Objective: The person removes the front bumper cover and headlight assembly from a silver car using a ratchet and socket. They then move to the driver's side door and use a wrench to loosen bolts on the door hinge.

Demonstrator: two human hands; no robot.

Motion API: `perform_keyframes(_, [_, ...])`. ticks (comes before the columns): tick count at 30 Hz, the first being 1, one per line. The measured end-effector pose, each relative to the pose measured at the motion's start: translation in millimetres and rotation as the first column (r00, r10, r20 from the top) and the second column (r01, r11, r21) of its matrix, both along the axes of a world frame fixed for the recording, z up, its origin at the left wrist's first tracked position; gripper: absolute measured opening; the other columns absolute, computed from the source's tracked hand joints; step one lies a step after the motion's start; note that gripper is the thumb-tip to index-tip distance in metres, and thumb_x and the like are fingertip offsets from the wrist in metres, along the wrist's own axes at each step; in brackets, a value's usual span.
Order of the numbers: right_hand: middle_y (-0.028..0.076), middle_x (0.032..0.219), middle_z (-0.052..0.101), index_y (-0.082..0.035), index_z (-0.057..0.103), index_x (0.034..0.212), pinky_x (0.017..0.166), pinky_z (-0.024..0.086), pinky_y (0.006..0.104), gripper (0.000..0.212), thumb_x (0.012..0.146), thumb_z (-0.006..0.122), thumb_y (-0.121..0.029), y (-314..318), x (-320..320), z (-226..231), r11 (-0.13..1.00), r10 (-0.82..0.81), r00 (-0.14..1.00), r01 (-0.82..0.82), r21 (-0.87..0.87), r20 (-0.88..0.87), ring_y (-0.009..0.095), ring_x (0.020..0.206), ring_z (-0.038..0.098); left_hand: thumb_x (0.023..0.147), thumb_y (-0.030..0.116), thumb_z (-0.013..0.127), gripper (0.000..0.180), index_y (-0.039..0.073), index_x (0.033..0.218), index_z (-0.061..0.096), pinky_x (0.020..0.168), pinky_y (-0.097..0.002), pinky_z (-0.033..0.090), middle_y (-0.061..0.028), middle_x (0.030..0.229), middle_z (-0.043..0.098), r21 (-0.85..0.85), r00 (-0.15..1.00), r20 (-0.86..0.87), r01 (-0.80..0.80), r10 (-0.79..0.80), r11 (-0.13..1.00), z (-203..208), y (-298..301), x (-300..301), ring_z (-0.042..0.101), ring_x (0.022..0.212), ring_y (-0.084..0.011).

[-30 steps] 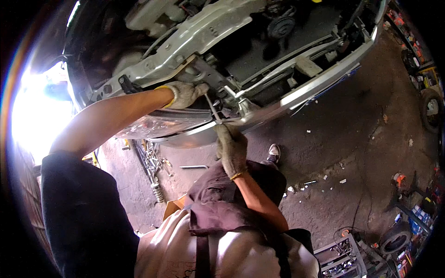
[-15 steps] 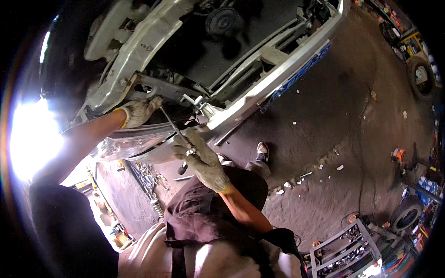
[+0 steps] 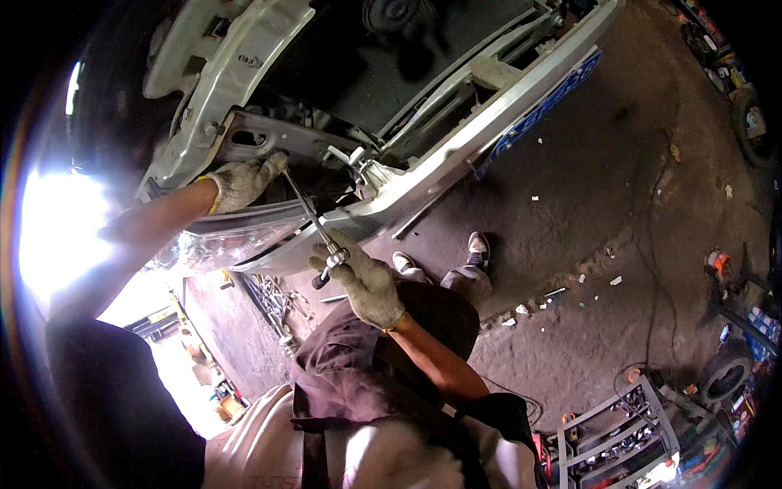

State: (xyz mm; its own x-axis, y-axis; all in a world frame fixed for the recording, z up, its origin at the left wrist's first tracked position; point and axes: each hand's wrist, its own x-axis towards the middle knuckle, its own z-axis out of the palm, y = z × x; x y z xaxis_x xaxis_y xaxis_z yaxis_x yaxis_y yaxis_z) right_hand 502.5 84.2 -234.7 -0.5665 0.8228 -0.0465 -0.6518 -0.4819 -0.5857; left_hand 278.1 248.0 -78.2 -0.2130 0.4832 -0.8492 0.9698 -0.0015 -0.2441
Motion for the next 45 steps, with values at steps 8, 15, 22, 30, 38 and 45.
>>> perform_keyframes(8, [0.008, 0.116, 0.065, -0.005, 0.036, 0.154, 0.091, 0.053, 0.0296, 0.052, 0.104, 0.053, -0.005, 8, 8, -1, 0.996, 0.058, 0.998, -0.060, 0.067, 0.025, 0.013, 0.098, 0.062, 0.110, 0.038, 0.017, 0.058, 0.008, 0.155, 0.039, 0.124, -0.0381, 0.026, -0.0203, 0.157, 0.041, -0.022, 0.999, 0.027, 0.040, -0.040, 0.999, -3, -3, -9, 0.034, 0.149, -0.0317])
perform_keyframes(15, [0.016, 0.114, 0.063, -0.002, 0.037, 0.150, 0.095, 0.050, 0.0341, 0.053, 0.099, 0.053, -0.002, 28, 12, 43, 0.960, -0.111, 0.924, 0.005, 0.279, 0.366, 0.018, 0.101, 0.064, 0.110, 0.035, 0.015, 0.057, 0.008, 0.155, 0.038, 0.124, -0.0378, 0.025, -0.0201, 0.159, 0.038, -0.028, 0.989, 0.091, 0.117, -0.114, 0.993, -11, 0, -20, 0.033, 0.150, -0.0317])
perform_keyframes(22, [0.009, 0.073, 0.063, 0.006, 0.056, 0.122, 0.064, 0.051, 0.0364, 0.041, 0.089, 0.066, -0.016, 76, 10, 45, 0.346, -0.774, 0.427, -0.332, 0.877, 0.467, 0.025, 0.066, 0.065, 0.110, 0.045, 0.022, 0.060, 0.009, 0.155, 0.039, 0.124, -0.0380, 0.026, -0.0229, 0.158, 0.039, 0.013, 0.990, 0.097, -0.108, 0.106, 0.994, 3, 2, 3, 0.034, 0.148, -0.0344])
perform_keyframes(30, [0.016, 0.067, 0.063, -0.004, 0.065, 0.124, 0.058, 0.053, 0.0446, 0.031, 0.097, 0.062, -0.019, 60, -6, 31, 0.762, -0.479, 0.632, -0.046, 0.645, 0.610, 0.031, 0.063, 0.069, 0.108, 0.050, 0.037, 0.063, 0.002, 0.149, 0.039, 0.122, -0.0429, 0.030, -0.0232, 0.152, 0.041, 0.072, 0.903, 0.408, -0.179, 0.134, 0.981, -6, -16, -30, 0.042, 0.141, -0.0362])
perform_keyframes(38, [-0.010, 0.058, 0.026, -0.005, 0.065, 0.126, 0.043, 0.020, 0.0220, 0.027, 0.107, 0.052, -0.018, 68, 1, 45, 0.655, 0.178, 0.924, -0.369, -0.660, -0.339, 0.004, 0.045, 0.020, 0.104, 0.054, 0.044, 0.072, 0.005, 0.155, 0.035, 0.123, -0.0439, 0.029, -0.0252, 0.156, 0.039, -0.027, 0.976, 0.159, 0.158, -0.152, 0.987, -16, -3, -26, 0.038, 0.145, -0.0375])
perform_keyframes(45, [0.013, 0.069, 0.064, -0.004, 0.065, 0.121, 0.054, 0.050, 0.0420, 0.030, 0.100, 0.061, -0.025, 72, -8, 37, 0.817, -0.448, 0.628, -0.003, 0.577, 0.637, 0.030, 0.059, 0.065, 0.108, 0.042, 0.038, 0.052, 0.008, 0.146, 0.045, 0.119, -0.0440, 0.035, -0.0209, 0.144, 0.052, -0.108, 0.971, 0.110, 0.224, -0.212, 0.969, 14, 9, 8, 0.048, 0.135, -0.0337])
